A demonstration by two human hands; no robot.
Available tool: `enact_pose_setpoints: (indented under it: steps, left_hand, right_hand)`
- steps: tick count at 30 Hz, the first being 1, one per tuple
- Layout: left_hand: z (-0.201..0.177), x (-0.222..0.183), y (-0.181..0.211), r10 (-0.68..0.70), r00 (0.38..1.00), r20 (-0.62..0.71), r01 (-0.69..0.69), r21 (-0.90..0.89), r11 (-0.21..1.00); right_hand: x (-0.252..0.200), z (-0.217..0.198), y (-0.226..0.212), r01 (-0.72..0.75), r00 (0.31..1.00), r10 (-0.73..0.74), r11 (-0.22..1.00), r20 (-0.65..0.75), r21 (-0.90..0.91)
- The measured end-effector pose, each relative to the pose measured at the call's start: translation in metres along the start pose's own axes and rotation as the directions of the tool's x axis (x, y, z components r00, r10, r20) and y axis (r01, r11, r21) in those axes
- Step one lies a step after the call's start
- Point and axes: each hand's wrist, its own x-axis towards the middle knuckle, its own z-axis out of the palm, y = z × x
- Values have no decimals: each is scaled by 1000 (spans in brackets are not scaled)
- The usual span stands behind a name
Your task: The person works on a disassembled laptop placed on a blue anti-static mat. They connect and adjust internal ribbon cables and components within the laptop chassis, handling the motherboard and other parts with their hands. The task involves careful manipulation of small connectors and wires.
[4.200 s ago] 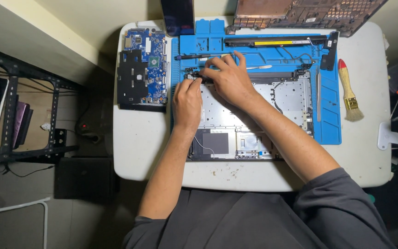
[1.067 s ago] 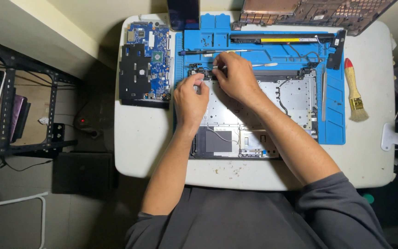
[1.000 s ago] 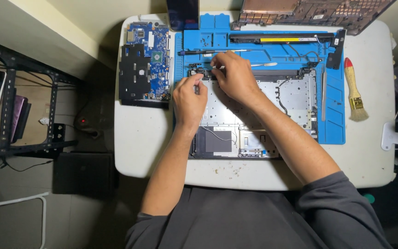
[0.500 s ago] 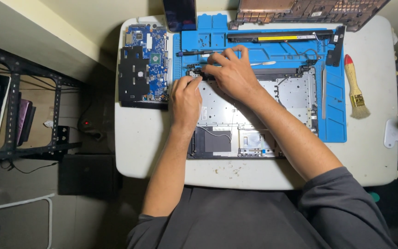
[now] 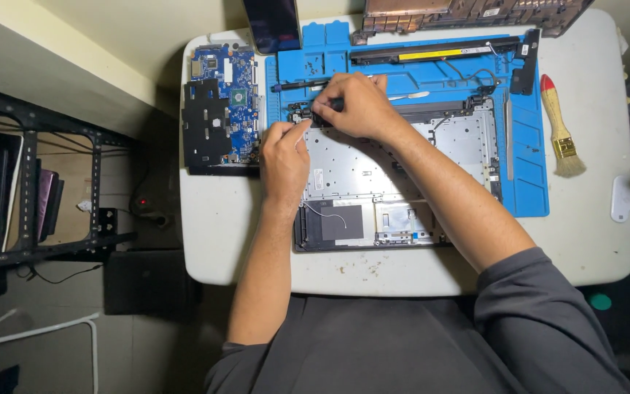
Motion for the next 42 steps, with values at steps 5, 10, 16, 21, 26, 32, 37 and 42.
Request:
enact_pose_setpoints:
  steps: [5,10,16,21,26,32,37,42]
  left_hand:
    - [3,-2,1,-37,998,60,34,57,998]
    - [0,-2,6,-78,992,104,72,56,996]
    - [1,-3,3,-31,997,75,23,100,995]
    - [-7,-4,12,52,986,161,-93,257,962]
    - [-4,-6,15,145,983,116,-177,344,922]
    - [-1,-5,19,89,977,192,-154,357,921]
    - [0,-6,16,106,984,146,-150,333,931]
    - [-2,-4,16,74,985,158,-125,345,930]
  right_hand:
    - [4,-7,-10,-172,983,165,980,79,100]
    - [10,-9,-16,-256,963,243,960,120,115]
    - [18,-13,-23,-354,928,337,929,157,103]
    - [28,-24,-40,-454,855,464,886,232,-96]
    - [34,-34,-48,-515,813,502,856,297,-38]
    - [38,-33,-41,-506,818,437,856,373,108]
    - [40,-30,-43,-529,810,451,838,375,134]
    - [35,-29,-50,-554,814,489,815,312,169]
